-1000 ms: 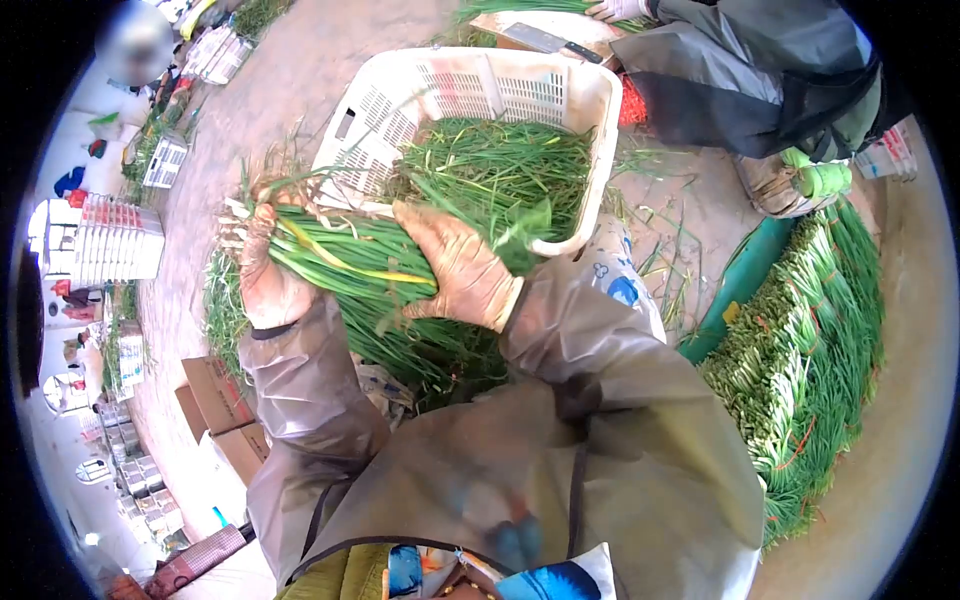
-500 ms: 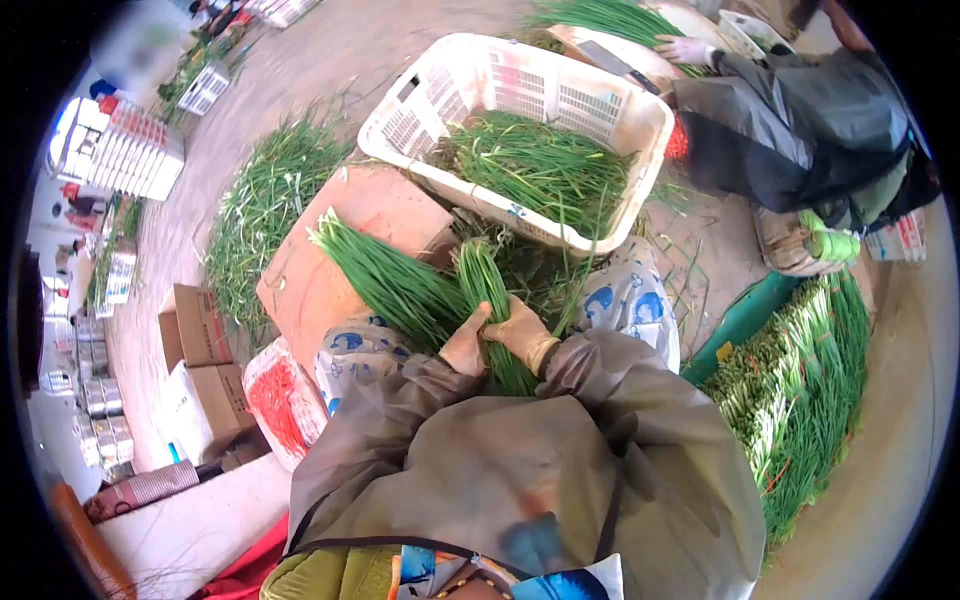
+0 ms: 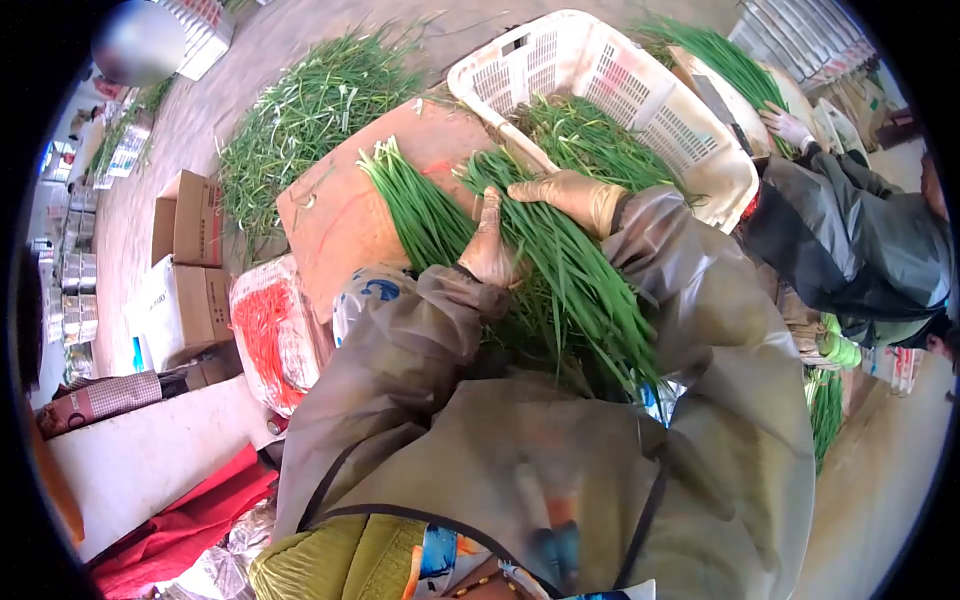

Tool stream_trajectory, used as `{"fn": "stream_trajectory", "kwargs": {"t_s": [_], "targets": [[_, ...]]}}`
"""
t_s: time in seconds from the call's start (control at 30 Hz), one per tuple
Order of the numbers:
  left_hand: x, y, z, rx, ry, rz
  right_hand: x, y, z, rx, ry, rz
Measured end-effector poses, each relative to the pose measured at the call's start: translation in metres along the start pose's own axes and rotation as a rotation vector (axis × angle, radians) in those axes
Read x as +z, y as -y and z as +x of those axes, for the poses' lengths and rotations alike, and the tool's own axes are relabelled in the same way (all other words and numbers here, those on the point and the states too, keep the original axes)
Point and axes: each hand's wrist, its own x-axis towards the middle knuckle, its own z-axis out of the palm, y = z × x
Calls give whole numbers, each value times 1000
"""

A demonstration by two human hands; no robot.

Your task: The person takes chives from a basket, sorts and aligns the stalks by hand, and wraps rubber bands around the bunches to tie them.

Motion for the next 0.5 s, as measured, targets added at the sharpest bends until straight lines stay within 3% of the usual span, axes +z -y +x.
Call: {"fn": "stream_trajectory", "kwargs": {"t_s": [0.1,0.13,0.2,0.27,0.3,0.33,0.4,0.43,0.47,0.5], "targets": [[-30,-7,-5,-96,-4,2,1,-32,17,-252,-214,-697],[-47,-5,1,-96,-3,3,9,-46,8,-172,-200,-908],[-59,-1,1,-100,-199,212,27,-90,2,-271,-273,-1062],[-64,-2,-3,-78,-185,333,38,-105,-16,-379,-330,-1013],[-68,-6,-6,-73,-109,358,33,-106,-21,-402,-293,-785],[-71,-10,-10,-70,-33,383,14,-133,-2,-663,-276,-455],[-29,-13,-40,-74,-36,441,9,-123,-18,-615,-440,-240],[-24,-17,-47,-88,84,468,14,-121,-24,-619,-424,-121],[-19,-22,-55,-105,204,494,22,-111,-32,-484,-266,39],[-3,-28,-67,-128,196,651,28,-101,-42,-516,-125,81]]}}
